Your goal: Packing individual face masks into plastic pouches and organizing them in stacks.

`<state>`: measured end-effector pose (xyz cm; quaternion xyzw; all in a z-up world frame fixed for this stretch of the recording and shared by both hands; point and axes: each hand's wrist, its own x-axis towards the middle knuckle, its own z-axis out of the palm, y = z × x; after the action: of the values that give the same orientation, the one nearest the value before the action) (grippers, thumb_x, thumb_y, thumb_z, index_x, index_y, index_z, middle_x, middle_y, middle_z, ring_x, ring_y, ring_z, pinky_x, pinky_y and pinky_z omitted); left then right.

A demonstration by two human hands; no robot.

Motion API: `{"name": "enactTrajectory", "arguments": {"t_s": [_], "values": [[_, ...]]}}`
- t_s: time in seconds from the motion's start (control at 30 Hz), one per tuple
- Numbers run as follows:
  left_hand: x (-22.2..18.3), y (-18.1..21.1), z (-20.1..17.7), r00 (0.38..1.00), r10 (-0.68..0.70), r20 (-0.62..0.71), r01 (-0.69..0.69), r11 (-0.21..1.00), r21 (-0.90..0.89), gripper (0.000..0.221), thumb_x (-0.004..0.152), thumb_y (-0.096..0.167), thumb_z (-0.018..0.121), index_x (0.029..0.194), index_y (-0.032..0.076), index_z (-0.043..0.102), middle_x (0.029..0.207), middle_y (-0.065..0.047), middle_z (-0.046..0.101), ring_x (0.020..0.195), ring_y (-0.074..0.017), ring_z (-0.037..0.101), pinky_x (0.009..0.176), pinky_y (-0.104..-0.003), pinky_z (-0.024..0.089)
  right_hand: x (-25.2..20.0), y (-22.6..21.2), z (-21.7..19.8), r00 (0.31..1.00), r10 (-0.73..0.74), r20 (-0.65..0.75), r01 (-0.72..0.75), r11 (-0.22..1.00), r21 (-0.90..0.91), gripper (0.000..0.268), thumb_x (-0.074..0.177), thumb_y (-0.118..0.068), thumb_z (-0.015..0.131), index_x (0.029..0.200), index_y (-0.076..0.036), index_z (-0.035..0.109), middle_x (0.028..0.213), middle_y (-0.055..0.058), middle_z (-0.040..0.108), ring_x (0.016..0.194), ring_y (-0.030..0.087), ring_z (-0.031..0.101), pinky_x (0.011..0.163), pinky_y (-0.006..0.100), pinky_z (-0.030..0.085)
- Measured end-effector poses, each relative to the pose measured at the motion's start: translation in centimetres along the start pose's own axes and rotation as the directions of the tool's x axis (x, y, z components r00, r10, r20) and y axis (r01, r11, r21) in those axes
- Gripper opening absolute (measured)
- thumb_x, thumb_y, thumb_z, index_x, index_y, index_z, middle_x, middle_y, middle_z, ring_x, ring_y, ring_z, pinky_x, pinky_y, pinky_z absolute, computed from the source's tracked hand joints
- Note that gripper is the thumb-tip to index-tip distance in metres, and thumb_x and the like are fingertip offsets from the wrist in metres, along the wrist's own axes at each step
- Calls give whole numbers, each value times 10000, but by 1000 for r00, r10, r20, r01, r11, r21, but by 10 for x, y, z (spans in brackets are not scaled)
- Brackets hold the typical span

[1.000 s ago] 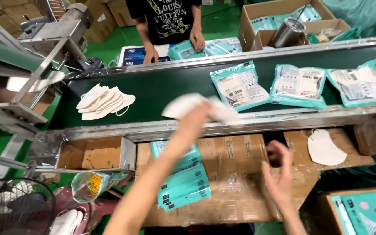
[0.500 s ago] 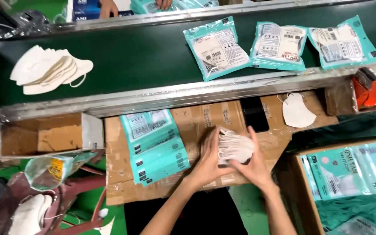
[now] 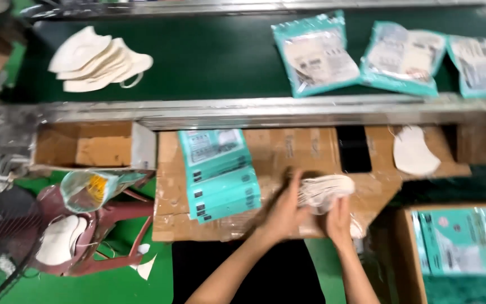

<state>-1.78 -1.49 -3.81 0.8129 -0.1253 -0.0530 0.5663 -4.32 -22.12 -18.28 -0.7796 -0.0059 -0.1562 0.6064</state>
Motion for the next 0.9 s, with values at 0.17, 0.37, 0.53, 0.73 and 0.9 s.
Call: {"name": "enactTrajectory", "arguments": {"t_s": [0.17, 0.37, 0.53, 0.73, 0.9], "values": [[1, 0, -89, 839, 541, -63, -476, 784, 400, 413, 874, 59, 673, 1279, 6, 610, 1225, -182, 679, 1185, -373, 647, 1034, -469, 521, 31, -77, 17, 957, 82, -279, -93, 995, -27, 303, 1127, -156, 464, 1334, 41, 564, 1193, 92, 657, 1076, 134, 589, 949, 298, 483], [36, -50, -180, 947, 297, -125, -145, 738, 659, 148, 801, 131, 746, 925, 54, 720, 968, -110, 696, 965, -342, 655, 800, -456, 535, 60, -75, 55, 903, 384, -195, -274, 861, 428, 333, 1172, -246, 443, 1269, 45, 574, 1103, 80, 638, 944, 114, 589, 803, 294, 495], [52, -78, -187, 966, 254, -48, -160, 734, 660, 102, 820, 146, 750, 824, 45, 738, 894, -130, 703, 840, -358, 699, 724, -458, 567, 82, -121, 103, 906, 392, 158, -392, 637, 664, 377, 1024, -150, 488, 1361, 1, 564, 1159, 110, 688, 943, 163, 678, 803, 316, 570], [63, -104, -178, 959, 282, 34, -214, 640, 738, 85, 786, 129, 726, 805, 47, 714, 871, -161, 694, 811, -376, 700, 692, -477, 558, 96, -164, 129, 848, 375, 373, -528, 654, 542, 399, 1017, -173, 553, 1364, 22, 579, 1149, 97, 726, 945, 118, 700, 802, 279, 576], [33, -22, -173, 869, 487, -84, -345, 720, 602, 262, 767, 147, 735, 1004, 49, 679, 965, -164, 663, 862, -385, 672, 696, -463, 553, 103, -183, 138, 934, 227, 275, -321, 870, 373, 284, 934, -139, 713, 1170, 9, 663, 952, 57, 730, 814, 89, 653, 707, 248, 531]]}}
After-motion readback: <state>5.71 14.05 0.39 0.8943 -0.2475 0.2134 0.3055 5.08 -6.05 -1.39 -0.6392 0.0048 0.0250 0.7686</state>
